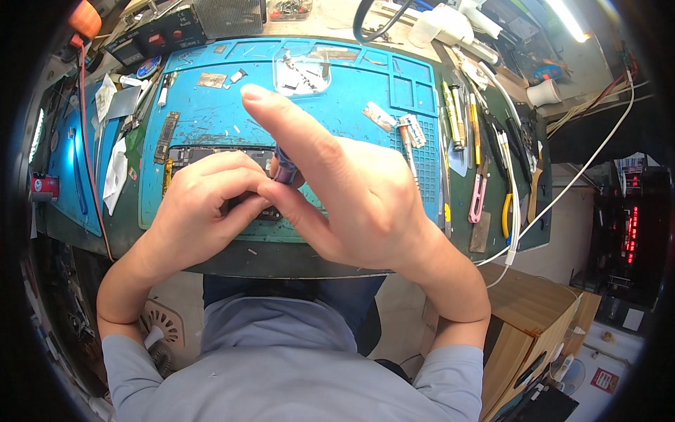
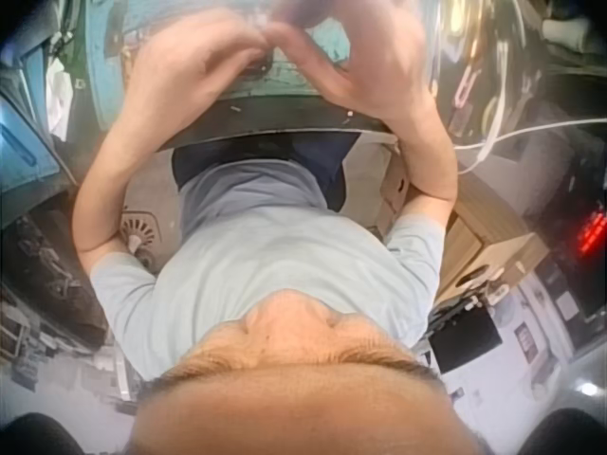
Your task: The person uses a screwdriver to remove screws from a smartphone's internal components and places them in a small container. They then use a metal pick to lift and disconnect a ribbon cable from the motherboard. The person continues to remove additional screws and components from the device.
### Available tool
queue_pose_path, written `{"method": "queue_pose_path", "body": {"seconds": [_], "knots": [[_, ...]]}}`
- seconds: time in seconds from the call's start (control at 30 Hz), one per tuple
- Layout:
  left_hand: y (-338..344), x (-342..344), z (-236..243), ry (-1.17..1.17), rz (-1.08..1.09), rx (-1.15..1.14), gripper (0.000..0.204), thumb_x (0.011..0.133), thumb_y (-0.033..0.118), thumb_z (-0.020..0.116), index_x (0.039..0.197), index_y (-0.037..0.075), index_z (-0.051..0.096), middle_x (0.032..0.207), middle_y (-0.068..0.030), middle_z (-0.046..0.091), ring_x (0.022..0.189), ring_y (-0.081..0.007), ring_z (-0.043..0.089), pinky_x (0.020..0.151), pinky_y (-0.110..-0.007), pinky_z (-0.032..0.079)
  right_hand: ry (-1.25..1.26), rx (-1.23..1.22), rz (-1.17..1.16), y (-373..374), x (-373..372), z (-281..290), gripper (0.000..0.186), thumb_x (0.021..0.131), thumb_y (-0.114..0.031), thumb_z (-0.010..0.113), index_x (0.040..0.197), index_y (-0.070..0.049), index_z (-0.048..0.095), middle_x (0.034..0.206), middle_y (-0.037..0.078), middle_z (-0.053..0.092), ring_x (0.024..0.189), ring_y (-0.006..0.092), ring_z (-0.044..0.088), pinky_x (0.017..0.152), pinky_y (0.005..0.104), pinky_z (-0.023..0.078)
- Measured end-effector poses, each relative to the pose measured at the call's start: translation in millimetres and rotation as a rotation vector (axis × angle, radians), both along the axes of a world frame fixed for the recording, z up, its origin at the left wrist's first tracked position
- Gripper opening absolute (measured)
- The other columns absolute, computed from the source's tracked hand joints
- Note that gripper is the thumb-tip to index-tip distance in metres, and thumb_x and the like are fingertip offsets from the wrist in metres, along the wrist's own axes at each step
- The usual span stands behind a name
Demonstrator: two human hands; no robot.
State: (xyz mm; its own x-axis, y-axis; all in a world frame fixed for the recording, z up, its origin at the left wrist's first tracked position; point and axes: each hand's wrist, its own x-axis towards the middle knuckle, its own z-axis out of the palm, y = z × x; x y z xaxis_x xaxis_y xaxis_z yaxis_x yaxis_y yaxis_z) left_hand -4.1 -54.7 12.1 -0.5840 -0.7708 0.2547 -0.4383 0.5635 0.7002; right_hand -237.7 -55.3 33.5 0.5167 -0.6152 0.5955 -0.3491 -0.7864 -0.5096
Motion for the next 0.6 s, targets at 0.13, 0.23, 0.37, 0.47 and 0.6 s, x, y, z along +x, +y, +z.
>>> {"method": "queue_pose_path", "body": {"seconds": [0.13, 0.23, 0.37, 0.47, 0.6], "knots": [[-0.3, -0.3, 0.2, -0.001, -0.006, -0.014, 0.014, 0.086, 0.004, 0.078, 0.098, 0.002, 0.072, 0.096, -0.01, 0.071, 0.085, -0.0299, 0.068, 0.074, -0.039, 0.055, 0.009, -0.017, 0.012, -1.0, -1.3, -0.4, 0.071, 0.091, -0.002, 0.082, 0.15, 0.011, 0.045, 0.15, 0.028, 0.056, 0.092, 0.0233, 0.077, 0.077, 0.0314, 0.063], [-0.2, 0.4, 1.5, -0.015, -0.01, -0.014, 0.014, 0.085, 0.004, 0.078, 0.099, 0.002, 0.072, 0.095, -0.0102, 0.071, 0.085, -0.0305, 0.068, 0.074, -0.039, 0.055, 0.027, -0.027, 0.022, -1.6, -1.9, 0.5, 0.07, 0.09, -0.002, 0.083, 0.149, 0.012, 0.046, 0.149, 0.029, 0.057, 0.09, 0.024, 0.077, 0.075, 0.032, 0.063], [0.0, 0.9, 0.8, -0.017, -0.018, -0.038, 0.016, 0.085, 0.004, 0.078, 0.1, 0.002, 0.072, 0.097, -0.0113, 0.071, 0.088, -0.0323, 0.068, 0.075, -0.04, 0.055, 0.005, -0.119, 0.048, -6.0, 0.3, -1.7, 0.07, 0.087, -0.002, 0.086, 0.145, 0.012, 0.05, 0.141, 0.029, 0.063, 0.085, 0.0248, 0.078, 0.072, 0.033, 0.064], [0.2, -1.2, -3.5, 0.023, 0.019, -0.099, 0.009, 0.087, 0.01, 0.075, 0.096, 0.009, 0.073, 0.092, -0.0053, 0.069, 0.087, -0.0282, 0.069, 0.072, -0.04, 0.056, 0.035, -0.153, 0.072, -7.1, 1.9, 2.2, 0.066, 0.084, -0.006, 0.088, 0.139, 0.011, 0.055, 0.131, 0.026, 0.07, 0.081, 0.0247, 0.077, 0.071, 0.0334, 0.064], [0.0, 0.0, -2.8, 0.01, 0.012, -0.122, 0.009, 0.087, 0.01, 0.075, 0.096, 0.009, 0.073, 0.093, -0.0051, 0.07, 0.087, -0.0281, 0.069, 0.071, -0.04, 0.056, 0.116, -0.143, 0.088, -6.9, 0.0, 9.3, 0.059, 0.086, -0.014, 0.088, 0.133, 0.01, 0.062, 0.125, 0.023, 0.074, 0.079, 0.0242, 0.077, 0.071, 0.0334, 0.064]]}}
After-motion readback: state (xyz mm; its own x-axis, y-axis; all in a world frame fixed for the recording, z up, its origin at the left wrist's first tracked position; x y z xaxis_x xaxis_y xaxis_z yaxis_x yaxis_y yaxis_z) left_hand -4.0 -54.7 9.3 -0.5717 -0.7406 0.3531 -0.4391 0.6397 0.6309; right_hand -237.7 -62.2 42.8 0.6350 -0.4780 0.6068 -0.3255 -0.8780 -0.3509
